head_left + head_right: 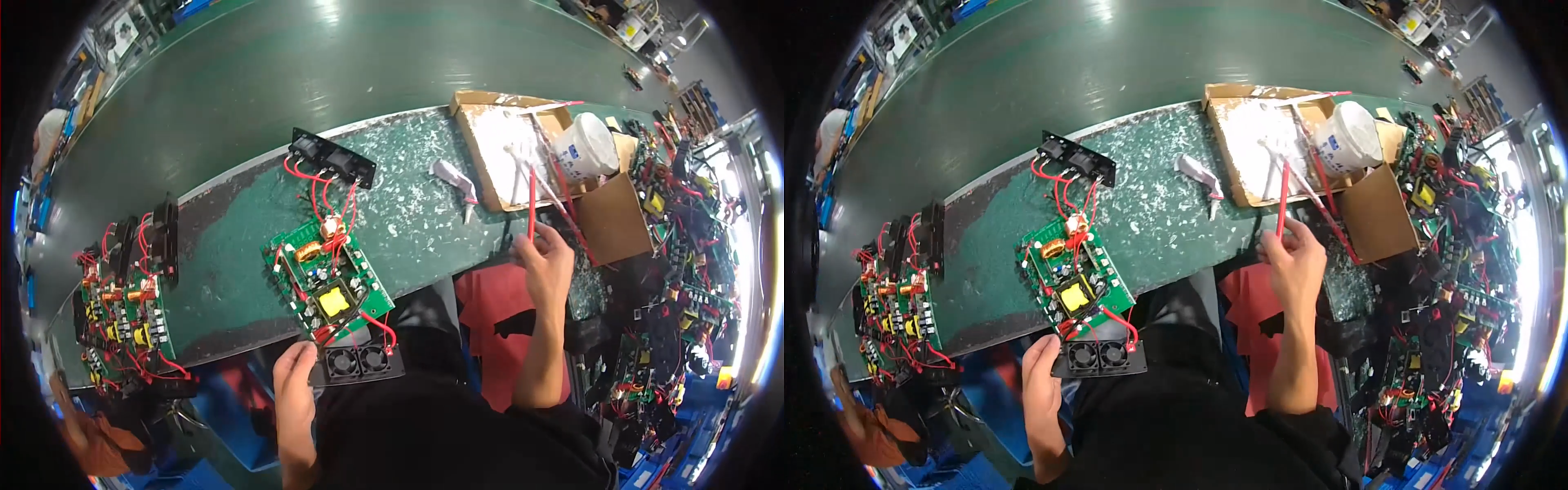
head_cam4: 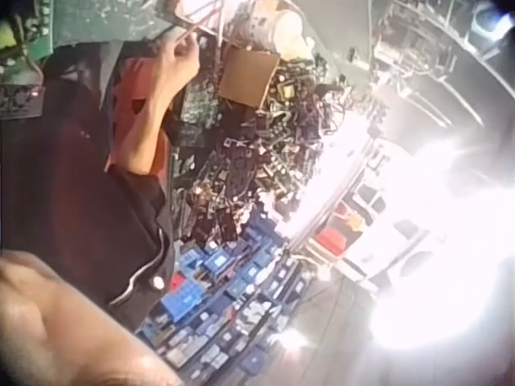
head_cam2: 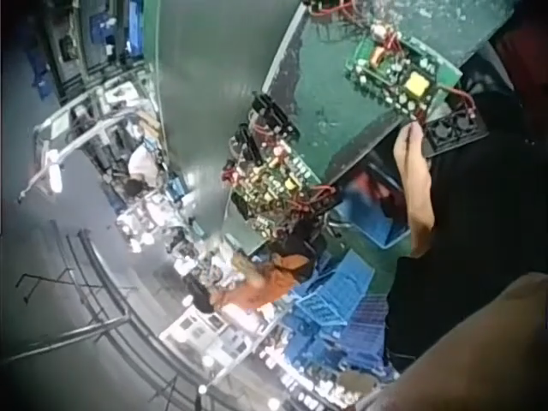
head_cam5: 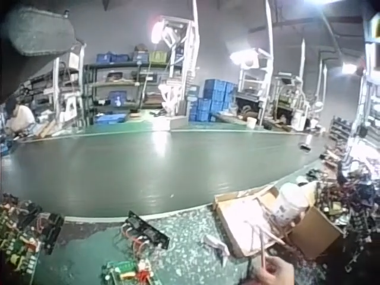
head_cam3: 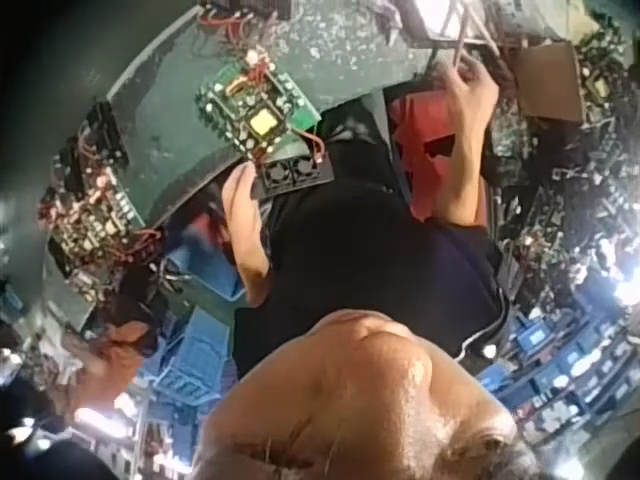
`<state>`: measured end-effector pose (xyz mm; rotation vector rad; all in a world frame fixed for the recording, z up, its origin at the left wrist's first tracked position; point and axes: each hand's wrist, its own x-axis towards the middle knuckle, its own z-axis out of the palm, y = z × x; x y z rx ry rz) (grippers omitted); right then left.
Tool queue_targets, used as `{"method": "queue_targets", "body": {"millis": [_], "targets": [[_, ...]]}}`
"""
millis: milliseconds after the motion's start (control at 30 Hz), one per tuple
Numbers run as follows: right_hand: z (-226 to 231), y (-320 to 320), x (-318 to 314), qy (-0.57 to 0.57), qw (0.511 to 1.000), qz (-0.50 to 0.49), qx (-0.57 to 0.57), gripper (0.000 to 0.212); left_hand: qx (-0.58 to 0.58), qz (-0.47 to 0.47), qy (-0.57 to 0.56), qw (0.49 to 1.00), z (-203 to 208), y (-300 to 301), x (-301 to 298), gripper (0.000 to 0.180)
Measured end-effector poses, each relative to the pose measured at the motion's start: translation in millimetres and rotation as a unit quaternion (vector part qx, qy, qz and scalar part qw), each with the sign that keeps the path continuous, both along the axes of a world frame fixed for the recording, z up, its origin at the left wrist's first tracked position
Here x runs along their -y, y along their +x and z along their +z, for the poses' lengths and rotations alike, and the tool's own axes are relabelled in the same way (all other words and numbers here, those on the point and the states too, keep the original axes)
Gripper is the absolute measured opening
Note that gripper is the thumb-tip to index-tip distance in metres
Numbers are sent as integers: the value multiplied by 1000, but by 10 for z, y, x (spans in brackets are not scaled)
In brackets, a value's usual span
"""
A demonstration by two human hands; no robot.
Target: Assembling cooling fans and connecting wires to circuit boards on a factory production line.
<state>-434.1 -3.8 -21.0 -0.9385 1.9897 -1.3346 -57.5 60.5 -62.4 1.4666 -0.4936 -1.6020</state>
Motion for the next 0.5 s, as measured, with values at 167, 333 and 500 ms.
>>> {"method": "queue_targets", "body": {"millis": [167,333,500], "targets": [[561,26,-77,-44,980,-101,-168,29,-100,81,-41,991,175,96,95,30],[783,-77,-193,-44,960,-97,-260,22,-142,110,-43,983,216,115,59,37],[738,-69,25,-201,954,-96,-199,19,-148,97,-56,983,161,173,82,37]]}}
